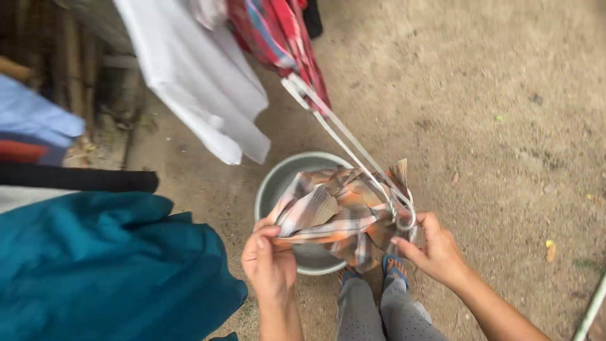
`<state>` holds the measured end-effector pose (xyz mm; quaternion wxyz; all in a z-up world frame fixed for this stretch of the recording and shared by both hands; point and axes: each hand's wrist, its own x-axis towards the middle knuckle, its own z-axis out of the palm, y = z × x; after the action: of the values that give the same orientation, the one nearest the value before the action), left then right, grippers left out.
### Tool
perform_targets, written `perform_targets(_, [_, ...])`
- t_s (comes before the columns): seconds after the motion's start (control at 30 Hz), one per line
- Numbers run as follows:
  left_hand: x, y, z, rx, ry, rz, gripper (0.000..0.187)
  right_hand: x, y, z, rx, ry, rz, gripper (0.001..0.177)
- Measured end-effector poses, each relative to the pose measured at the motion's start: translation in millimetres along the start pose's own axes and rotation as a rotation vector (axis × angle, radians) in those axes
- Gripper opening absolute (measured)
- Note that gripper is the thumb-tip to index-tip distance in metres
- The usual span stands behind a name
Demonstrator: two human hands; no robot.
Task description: Hang washed clothes onto a laundry line using hangers.
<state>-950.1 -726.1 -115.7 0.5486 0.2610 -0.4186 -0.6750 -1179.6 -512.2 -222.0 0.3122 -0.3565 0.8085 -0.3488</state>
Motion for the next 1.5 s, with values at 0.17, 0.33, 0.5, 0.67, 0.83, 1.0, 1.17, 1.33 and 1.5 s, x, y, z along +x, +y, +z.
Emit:
perform_targets(0.17, [0.1, 120.9, 73.0, -0.131, -0.24, 0.169, 0.028, 10.0, -25.6, -7.6, 0.019, 0.162, 0.123, 0.051])
perform_targets(0.33, [-11.1, 204.9, 118.6, -0.006, -0.297, 0.429, 0.03, 24.0, -23.5, 56.7, 0.874, 0.013, 0.088, 0.036])
perform_targets(0.5, [16.7, 274.6, 76.2, 0.039, -0.046, 0.432, 0.02, 34.1, -79.9, -43.9, 0.743, 0.183, -0.06, 0.025])
perform_targets(0.67, [75.4, 237.3, 13.7, 0.135, 0.241, 0.387, 0.004, 22.7, -126.8, -136.0, 0.886, 0.324, -0.309, 0.037])
perform_targets(0.83, [72.0, 193.4, 97.9, 1.245, -0.266, 0.303, 0.044, -19.2, -216.9, -164.4, 1.018, 0.321, -0.266, 0.033])
perform_targets(1.0, [8.3, 153.1, 144.6, 1.477, -0.571, 0.421, 0.028, -21.4, -221.0, -178.7, 1.043, 0.333, -0.309, 0.036])
perform_targets(1.17, [-73.9, 119.1, 191.7, 0.888, -0.804, 0.103, 0.009, -34.3, -236.6, -186.4, 1.152, 0.37, -0.275, 0.039])
perform_targets(1.33, [-102.2, 29.8, 183.6, 0.629, -0.997, -0.548, 0.05, -41.9, -238.0, -191.2, 1.508, 0.33, -0.181, 0.031])
perform_targets(1.5, [-119.4, 51.3, 245.6, 0.651, -0.684, -0.373, 0.098, -35.9, -216.3, -179.4, 1.688, 0.318, -0.121, 0.028])
